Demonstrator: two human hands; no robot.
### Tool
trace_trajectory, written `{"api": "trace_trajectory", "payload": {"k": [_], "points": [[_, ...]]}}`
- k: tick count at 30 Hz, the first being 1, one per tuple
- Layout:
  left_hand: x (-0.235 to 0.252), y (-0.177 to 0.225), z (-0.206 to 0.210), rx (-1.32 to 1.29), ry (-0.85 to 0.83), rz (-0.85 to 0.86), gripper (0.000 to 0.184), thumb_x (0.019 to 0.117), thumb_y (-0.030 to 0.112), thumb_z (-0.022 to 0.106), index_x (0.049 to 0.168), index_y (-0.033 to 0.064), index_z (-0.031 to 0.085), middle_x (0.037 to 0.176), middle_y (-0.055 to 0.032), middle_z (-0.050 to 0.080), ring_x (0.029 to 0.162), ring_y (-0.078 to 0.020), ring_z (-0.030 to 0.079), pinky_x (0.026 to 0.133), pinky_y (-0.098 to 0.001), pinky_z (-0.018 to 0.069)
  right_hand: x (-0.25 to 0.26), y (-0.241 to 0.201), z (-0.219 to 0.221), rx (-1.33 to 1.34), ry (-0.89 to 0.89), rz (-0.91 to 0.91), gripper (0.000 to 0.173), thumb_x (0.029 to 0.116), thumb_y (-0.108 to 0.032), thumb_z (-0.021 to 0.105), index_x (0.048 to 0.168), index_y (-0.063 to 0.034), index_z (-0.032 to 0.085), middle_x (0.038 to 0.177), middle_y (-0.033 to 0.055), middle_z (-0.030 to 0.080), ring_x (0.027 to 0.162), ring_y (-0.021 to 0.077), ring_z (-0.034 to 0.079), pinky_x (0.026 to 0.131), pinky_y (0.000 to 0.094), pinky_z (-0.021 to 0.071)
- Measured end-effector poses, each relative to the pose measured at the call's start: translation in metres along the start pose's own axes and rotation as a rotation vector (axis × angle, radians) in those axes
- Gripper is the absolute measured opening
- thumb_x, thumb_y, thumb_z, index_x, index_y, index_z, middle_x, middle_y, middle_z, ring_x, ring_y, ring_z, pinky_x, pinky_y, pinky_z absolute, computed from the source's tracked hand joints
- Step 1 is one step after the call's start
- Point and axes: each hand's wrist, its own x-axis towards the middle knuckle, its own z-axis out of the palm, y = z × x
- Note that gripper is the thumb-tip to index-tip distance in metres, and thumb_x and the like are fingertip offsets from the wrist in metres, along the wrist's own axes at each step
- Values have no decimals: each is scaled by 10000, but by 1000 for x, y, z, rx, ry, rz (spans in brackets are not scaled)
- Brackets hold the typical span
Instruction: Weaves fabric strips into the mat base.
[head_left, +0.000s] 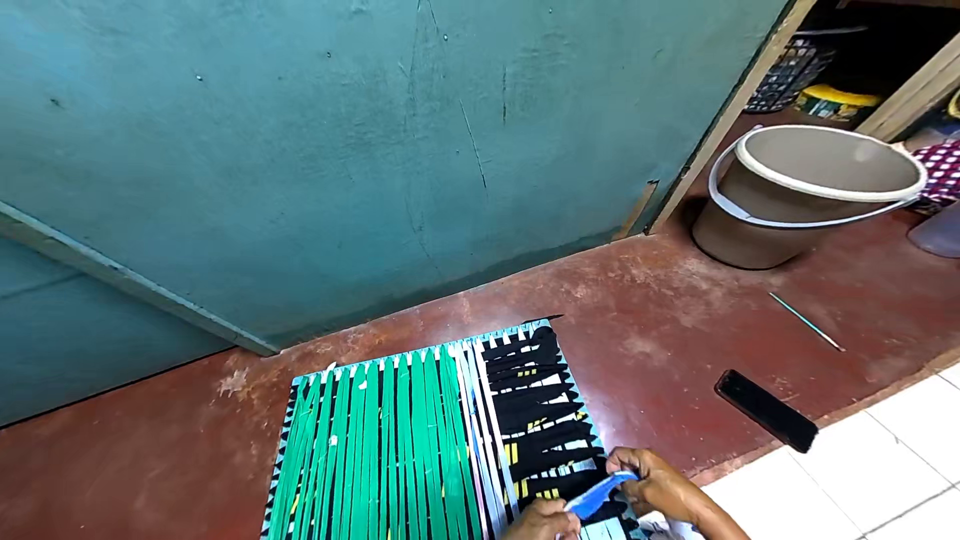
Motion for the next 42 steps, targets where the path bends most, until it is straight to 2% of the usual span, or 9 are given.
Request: {"api": "trace_trajectory", "payload": {"k": [2, 6, 10, 18, 25, 32, 34, 38, 42], "points": [[7, 24, -15, 16, -17, 78, 186, 1037, 102, 442, 960, 100, 611, 627, 105, 529, 552, -24, 517, 576, -221, 480, 14, -9, -6, 16, 41, -49, 167, 875, -7, 659, 1031, 29, 708, 832, 149, 673, 775, 253, 641, 750, 489, 523], [22, 89, -43, 46, 37, 150, 154, 1024, 53, 472, 949, 107, 595, 583, 126, 427, 482, 1, 408, 502, -187, 406, 38, -34, -13, 109, 91, -81, 148, 937, -42, 645, 1053, 36, 691, 805, 80, 639, 696, 123, 570, 695, 338, 495], [34, 141, -66, 102, 62, 209, 140, 969, -11, 521, 1025, 57, 630, 613, 102, 495, 460, 15, 387, 453, -164, 364, 52, -41, -11, 277, 202, -79, 136, 938, 7, 631, 1064, 37, 675, 771, 28, 622, 648, 59, 544, 641, 253, 476], [50, 216, -86, 317, 103, 237, 217, 950, -58, 544, 1140, -5, 634, 706, 60, 609, 481, 16, 423, 468, -161, 377, 50, -21, -13, 505, 331, -60, 129, 958, 27, 560, 1034, 13, 663, 664, -45, 575, 533, 4, 485, 524, 175, 411], [62, 262, -112, 511, 211, 196, 127, 986, -34, 564, 1050, -18, 672, 748, 41, 618, 567, -16, 526, 584, -188, 486, 49, -10, -14, 695, 429, -61, 174, 1002, 11, 491, 1074, 13, 649, 626, -66, 536, 488, -10, 441, 475, 154, 373], [94, 260, -138, 452, 497, 105, 133, 1000, -11, 579, 1106, -30, 657, 775, -13, 619, 575, -51, 541, 561, -200, 478, 61, 0, 21, 655, 560, -60, 168, 1001, -11, 527, 1044, 32, 683, 638, -56, 558, 513, -1, 465, 508, 171, 401], [104, 252, -141, 462, 578, 98, 143, 990, -7, 596, 1116, -32, 659, 843, -44, 637, 634, -67, 553, 608, -223, 483, 65, 4, 30, 592, 612, -16, 164, 999, -20, 545, 1014, 35, 698, 629, -40, 560, 524, 16, 479, 536, 195, 422], [132, 237, -160, 668, 710, 171, 170, 913, -38, 660, 1073, -45, 716, 1064, -178, 708, 991, -238, 653, 940, -425, 507, 73, 12, 42, 490, 681, 40, 165, 996, -18, 561, 1005, 46, 714, 658, 0, 598, 580, 46, 529, 620, 241, 473], [145, 235, -164, 906, 826, 97, 169, 913, 72, 672, 1059, 61, 756, 1149, -162, 712, 1153, -343, 634, 981, -589, 467, 73, 9, 53, 417, 678, 46, 155, 989, -32, 585, 995, 30, 727, 687, 20, 625, 600, 48, 547, 635, 250, 484]]}}
